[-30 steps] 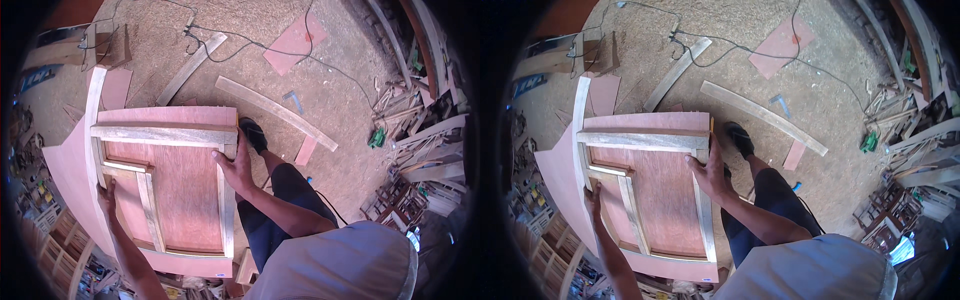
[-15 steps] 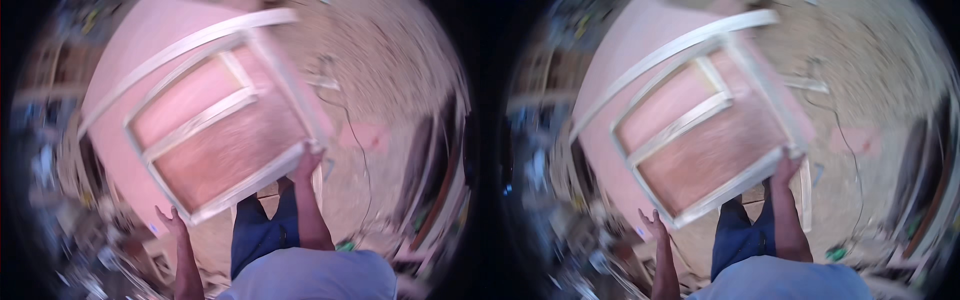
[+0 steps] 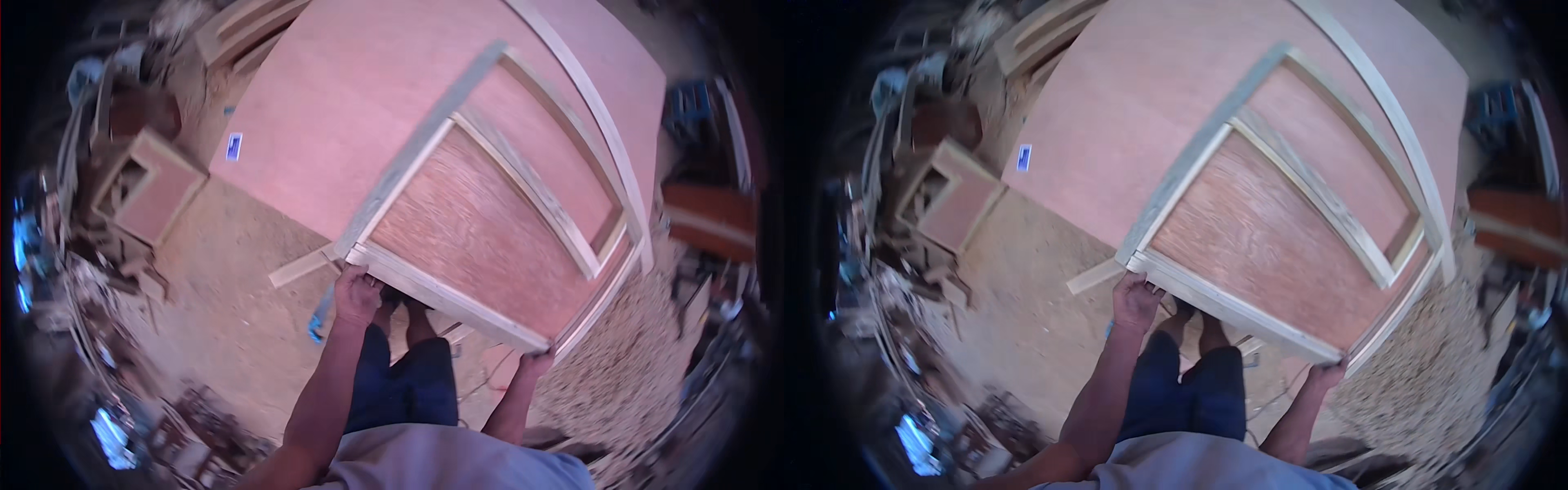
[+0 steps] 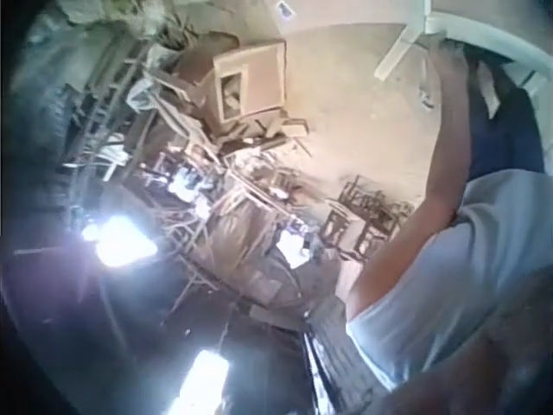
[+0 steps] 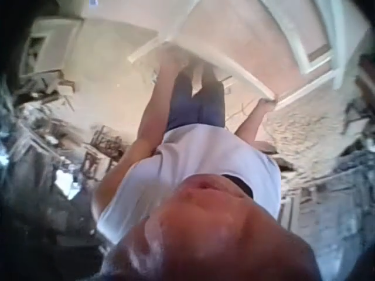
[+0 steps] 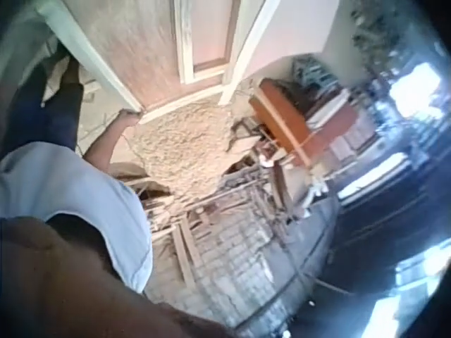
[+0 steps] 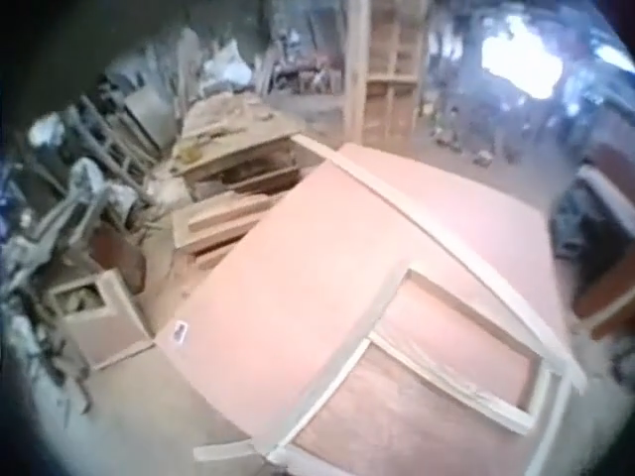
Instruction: Measuring and marking plywood and placing it onto a wooden frame.
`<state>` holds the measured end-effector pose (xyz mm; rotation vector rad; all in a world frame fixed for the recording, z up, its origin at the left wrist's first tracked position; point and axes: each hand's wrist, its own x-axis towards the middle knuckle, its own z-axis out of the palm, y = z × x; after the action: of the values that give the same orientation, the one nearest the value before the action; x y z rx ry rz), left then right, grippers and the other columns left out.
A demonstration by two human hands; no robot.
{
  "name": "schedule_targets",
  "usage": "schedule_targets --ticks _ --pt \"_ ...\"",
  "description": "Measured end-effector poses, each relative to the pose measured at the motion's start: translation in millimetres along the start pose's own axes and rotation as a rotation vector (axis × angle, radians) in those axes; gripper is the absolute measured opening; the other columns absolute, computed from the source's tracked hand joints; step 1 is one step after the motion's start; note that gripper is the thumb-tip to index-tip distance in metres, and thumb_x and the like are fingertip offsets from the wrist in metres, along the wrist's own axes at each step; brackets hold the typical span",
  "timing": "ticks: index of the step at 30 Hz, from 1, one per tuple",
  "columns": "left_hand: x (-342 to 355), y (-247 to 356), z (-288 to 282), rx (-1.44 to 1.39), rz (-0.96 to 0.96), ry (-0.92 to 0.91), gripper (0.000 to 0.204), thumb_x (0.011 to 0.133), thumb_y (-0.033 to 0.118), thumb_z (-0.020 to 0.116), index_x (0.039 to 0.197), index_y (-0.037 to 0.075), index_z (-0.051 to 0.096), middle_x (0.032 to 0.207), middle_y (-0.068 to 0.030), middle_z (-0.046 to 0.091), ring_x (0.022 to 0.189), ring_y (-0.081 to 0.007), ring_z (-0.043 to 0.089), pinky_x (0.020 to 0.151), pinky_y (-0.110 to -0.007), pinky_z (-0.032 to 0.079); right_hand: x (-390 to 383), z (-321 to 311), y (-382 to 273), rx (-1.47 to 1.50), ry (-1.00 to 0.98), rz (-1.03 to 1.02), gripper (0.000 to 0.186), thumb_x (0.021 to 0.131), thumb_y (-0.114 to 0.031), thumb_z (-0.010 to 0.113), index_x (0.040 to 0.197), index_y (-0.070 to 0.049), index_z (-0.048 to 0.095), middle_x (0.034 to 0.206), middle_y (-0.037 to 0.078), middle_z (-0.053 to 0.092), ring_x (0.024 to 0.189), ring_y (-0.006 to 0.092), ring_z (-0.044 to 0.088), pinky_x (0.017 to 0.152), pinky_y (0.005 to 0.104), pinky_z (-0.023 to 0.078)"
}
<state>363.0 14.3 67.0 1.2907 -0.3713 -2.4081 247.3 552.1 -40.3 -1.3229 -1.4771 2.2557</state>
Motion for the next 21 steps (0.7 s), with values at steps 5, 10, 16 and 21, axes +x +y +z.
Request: schedule_targets --ticks 5,10,16,21 --pt "4 16 15 -0.158 0.026 0.044 0.053 0.095 0.021 0.073 0.145 0.013 0.059 0.141 -0.0057 0.065 0.129 -0.0265 0.063 0.113 -0.051 0.048 13 1 -24 -0.111 0.076 0.005 0.036 0.106 -0.035 0.057 0.124 -0.006 0.070 0.129 0.013 0.070 0.124 0.0324 0.064 0.114 0.0542 0.050" --pt "10 31 6 -0.169 0.047 0.007 0.059 0.103 0.018 0.071 0.157 0.009 0.050 0.147 -0.0075 0.062 0.136 -0.0266 0.061 0.117 -0.051 0.048 9 16 -32 -0.066 0.183 0.166 0.051 0.105 -0.044 0.057 0.146 -0.014 0.060 0.148 0.019 0.061 0.139 0.0443 0.058 0.112 0.0753 0.047" --pt "9 30 -1 -0.182 0.072 0.041 0.061 0.105 0.012 0.069 0.161 0.005 0.046 0.153 -0.0088 0.059 0.142 -0.0236 0.056 0.119 -0.045 0.047 7 24 -41 -0.079 0.211 0.254 0.055 0.098 -0.038 0.064 0.148 -0.015 0.061 0.146 0.018 0.066 0.134 0.0459 0.063 0.108 0.0740 0.051" --pt "10 24 8 -0.108 0.076 0.118 0.063 0.105 0.007 0.067 0.163 -0.001 0.043 0.153 -0.0109 0.058 0.137 -0.0168 0.057 0.116 -0.035 0.046 17 22 -54 -0.081 0.227 0.208 0.056 0.097 -0.036 0.063 0.148 -0.014 0.060 0.147 0.019 0.065 0.134 0.0467 0.063 0.107 0.0746 0.051"
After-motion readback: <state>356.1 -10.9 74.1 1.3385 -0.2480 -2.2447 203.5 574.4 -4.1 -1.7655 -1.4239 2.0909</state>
